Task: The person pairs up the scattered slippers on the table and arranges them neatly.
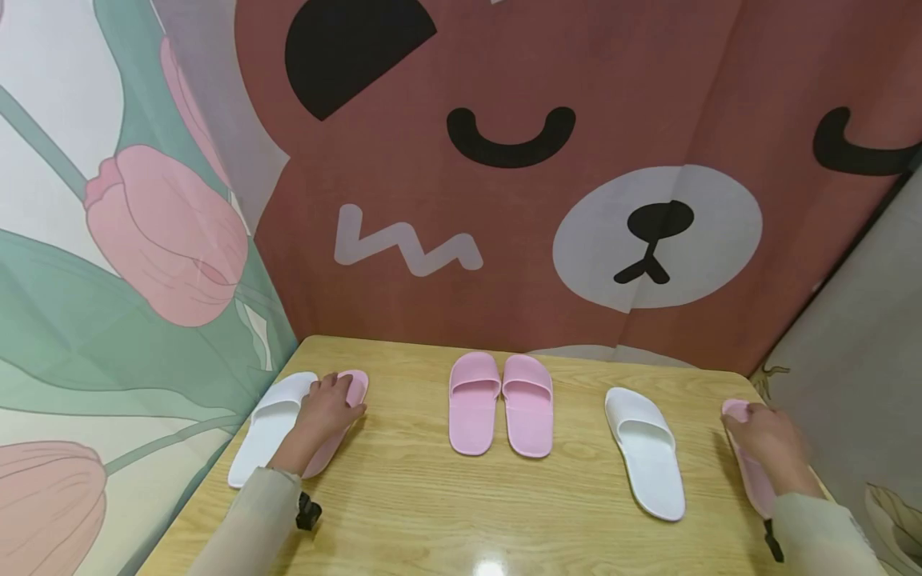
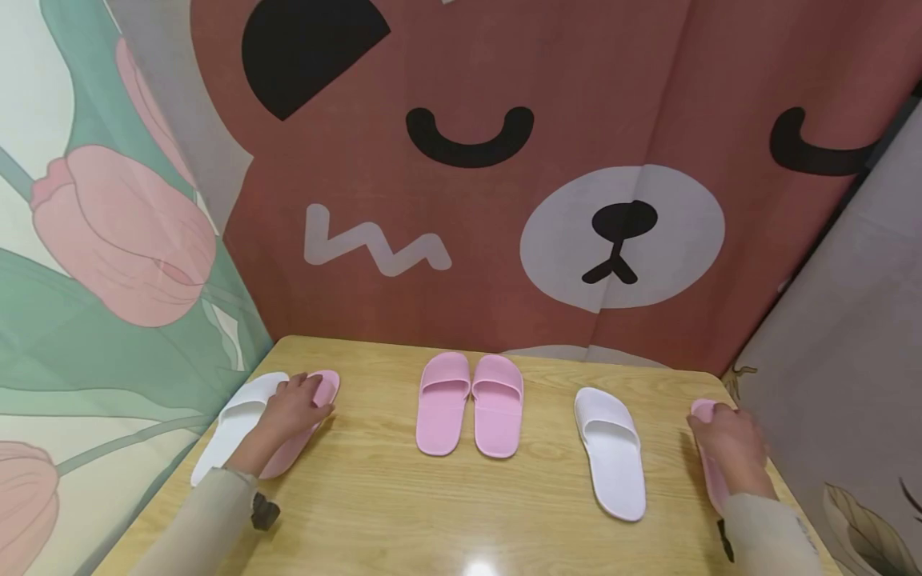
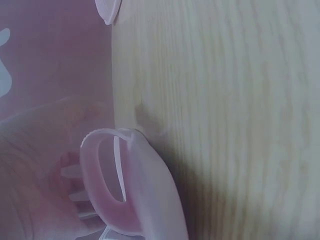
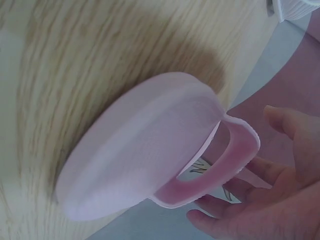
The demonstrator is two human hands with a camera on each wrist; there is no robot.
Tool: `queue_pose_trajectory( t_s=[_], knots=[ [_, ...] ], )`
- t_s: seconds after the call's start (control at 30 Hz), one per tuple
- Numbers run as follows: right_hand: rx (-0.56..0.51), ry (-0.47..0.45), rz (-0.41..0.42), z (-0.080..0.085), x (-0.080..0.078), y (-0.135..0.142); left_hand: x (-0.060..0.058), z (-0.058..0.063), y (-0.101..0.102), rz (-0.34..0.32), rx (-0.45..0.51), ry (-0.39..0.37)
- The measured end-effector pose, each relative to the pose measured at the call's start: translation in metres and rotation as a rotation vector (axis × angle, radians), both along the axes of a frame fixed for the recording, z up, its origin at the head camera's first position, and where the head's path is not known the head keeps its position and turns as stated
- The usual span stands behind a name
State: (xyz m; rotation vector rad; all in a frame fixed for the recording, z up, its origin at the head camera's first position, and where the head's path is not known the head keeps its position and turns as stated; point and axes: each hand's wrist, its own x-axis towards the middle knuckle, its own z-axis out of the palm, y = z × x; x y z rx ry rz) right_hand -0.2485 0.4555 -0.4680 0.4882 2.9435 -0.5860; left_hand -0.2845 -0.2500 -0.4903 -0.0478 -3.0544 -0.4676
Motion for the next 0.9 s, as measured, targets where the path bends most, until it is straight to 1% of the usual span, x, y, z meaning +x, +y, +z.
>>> queue_pose_trajectory(
  t_s=[0.2, 0.3, 0.57, 0.8, 0.9],
  knots=[
    [-0.024, -0.009, -0.034, -0.003, -0.003, 0.0, 0.0, 0.001, 0.0, 0.003, 0.012, 0.003],
    [-0.044, -0.028, -0.061, -0.005, -0.004, -0.001, 0.0, 0.0, -0.001, 0.01, 0.019, 0.007],
    [-0.06, -0.037, -0.04, -0.011, -0.005, 0.007, 0.0, -0.004, -0.003, 0.018, 0.02, 0.017],
    [-0.107, -0.074, -0.14, -0.013, -0.011, 0.01, 0.0, -0.002, 0.0, 0.029, 0.021, 0.017],
    [-0.122, -0.068, -0.16, -0.013, -0.011, 0.01, 0.0, -0.003, 0.001, 0.035, 0.021, 0.014]
  ],
)
